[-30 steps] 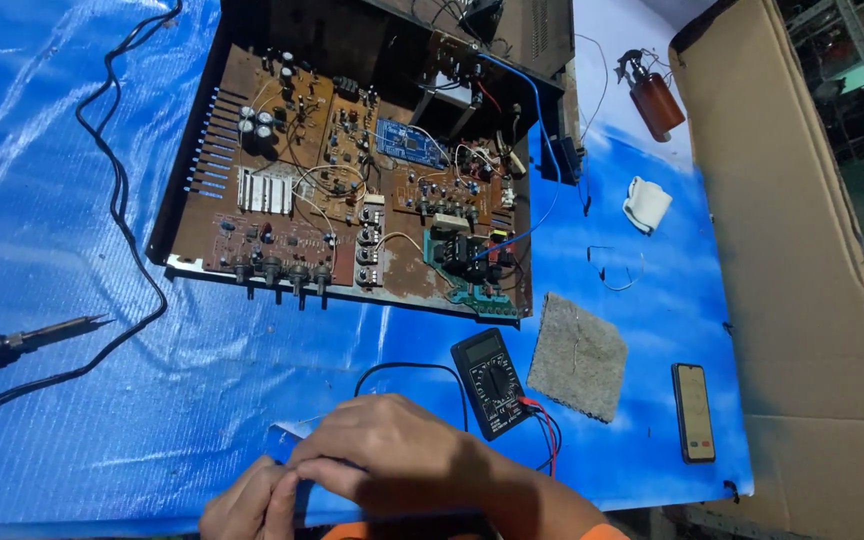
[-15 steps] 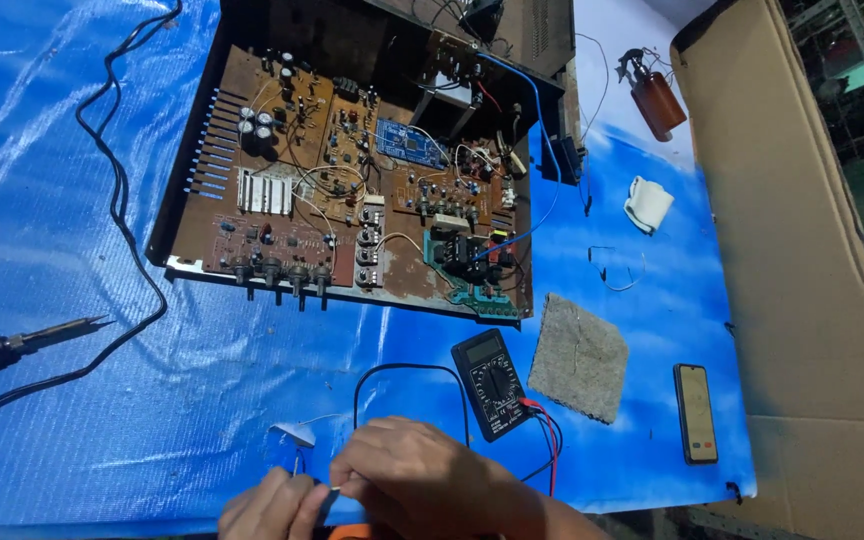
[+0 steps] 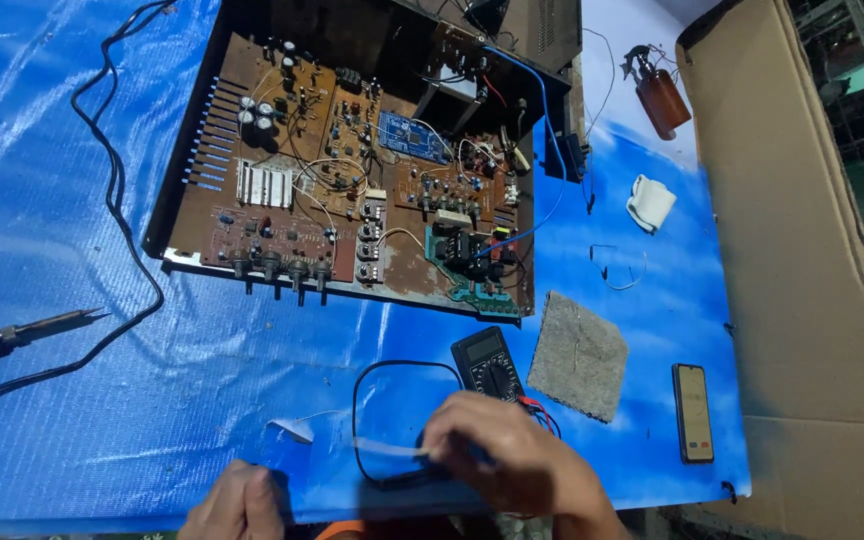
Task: Using a multimeter to probe and check components on an open electronic circuit board.
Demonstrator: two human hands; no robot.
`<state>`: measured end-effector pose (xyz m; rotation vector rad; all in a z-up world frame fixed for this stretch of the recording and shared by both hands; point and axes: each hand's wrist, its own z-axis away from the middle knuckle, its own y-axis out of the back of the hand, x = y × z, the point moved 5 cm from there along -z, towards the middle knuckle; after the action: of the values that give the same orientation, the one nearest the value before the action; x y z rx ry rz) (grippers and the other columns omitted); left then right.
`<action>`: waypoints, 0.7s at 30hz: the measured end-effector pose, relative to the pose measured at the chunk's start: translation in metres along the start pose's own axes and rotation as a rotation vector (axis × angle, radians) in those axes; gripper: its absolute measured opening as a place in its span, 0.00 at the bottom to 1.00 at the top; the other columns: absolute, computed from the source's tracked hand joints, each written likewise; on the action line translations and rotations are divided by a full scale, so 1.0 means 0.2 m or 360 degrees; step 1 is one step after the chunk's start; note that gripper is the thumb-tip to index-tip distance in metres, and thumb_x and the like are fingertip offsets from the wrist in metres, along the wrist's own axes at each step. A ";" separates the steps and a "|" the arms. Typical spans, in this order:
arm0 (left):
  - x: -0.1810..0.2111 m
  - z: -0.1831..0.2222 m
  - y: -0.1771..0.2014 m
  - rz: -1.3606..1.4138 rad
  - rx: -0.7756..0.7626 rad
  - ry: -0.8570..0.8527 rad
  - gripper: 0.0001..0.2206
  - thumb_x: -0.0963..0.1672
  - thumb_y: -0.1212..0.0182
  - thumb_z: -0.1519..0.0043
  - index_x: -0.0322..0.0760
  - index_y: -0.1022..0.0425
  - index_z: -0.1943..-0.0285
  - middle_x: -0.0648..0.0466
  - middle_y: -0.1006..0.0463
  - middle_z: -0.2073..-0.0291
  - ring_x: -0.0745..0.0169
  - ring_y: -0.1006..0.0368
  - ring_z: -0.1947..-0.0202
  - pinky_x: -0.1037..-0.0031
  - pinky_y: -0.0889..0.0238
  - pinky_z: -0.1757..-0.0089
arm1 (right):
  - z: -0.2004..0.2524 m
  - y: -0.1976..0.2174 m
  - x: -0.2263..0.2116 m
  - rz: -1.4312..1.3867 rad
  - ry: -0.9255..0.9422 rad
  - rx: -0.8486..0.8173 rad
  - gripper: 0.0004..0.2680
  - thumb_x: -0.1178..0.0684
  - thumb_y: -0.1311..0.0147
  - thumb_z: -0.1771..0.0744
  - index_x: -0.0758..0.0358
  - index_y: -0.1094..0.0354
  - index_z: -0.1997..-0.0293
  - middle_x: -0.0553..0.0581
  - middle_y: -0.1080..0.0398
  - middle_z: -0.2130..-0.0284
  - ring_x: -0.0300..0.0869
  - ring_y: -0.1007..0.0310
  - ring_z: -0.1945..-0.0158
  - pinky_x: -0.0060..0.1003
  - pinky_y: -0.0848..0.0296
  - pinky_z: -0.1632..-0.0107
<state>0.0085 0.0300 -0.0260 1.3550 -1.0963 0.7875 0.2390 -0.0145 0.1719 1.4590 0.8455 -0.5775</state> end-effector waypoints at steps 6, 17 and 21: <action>0.00 0.01 -0.01 0.0002 0.0083 0.0015 0.17 0.43 0.48 0.34 0.34 0.31 0.78 0.53 0.29 0.86 0.67 0.39 0.88 0.77 0.44 0.79 | 0.12 0.12 0.11 -0.0422 -0.0660 0.0676 0.02 0.63 0.44 0.37 0.68 0.27 0.65 0.56 0.24 0.69 0.38 0.32 0.72 0.31 0.35 0.68; 0.06 -0.01 -0.01 -0.0026 0.0001 -0.0102 0.18 0.43 0.47 0.35 0.34 0.33 0.82 0.54 0.35 0.89 0.67 0.46 0.90 0.78 0.49 0.81 | 0.19 0.51 0.21 -0.0127 -0.0371 0.1317 0.06 0.66 0.48 0.32 0.67 0.34 0.52 0.58 0.28 0.57 0.39 0.28 0.56 0.31 0.27 0.50; 0.07 -0.02 -0.01 -0.0035 -0.0017 -0.0139 0.19 0.44 0.48 0.35 0.36 0.36 0.84 0.56 0.38 0.90 0.68 0.49 0.90 0.77 0.52 0.81 | 0.18 0.63 0.22 -0.0020 -0.0330 0.1456 0.05 0.66 0.51 0.30 0.66 0.37 0.51 0.58 0.30 0.56 0.39 0.31 0.55 0.30 0.30 0.52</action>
<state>0.0161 0.0310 -0.0129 1.4014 -1.1502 0.7109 0.3687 -0.0350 0.2119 2.1540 0.4193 -1.1983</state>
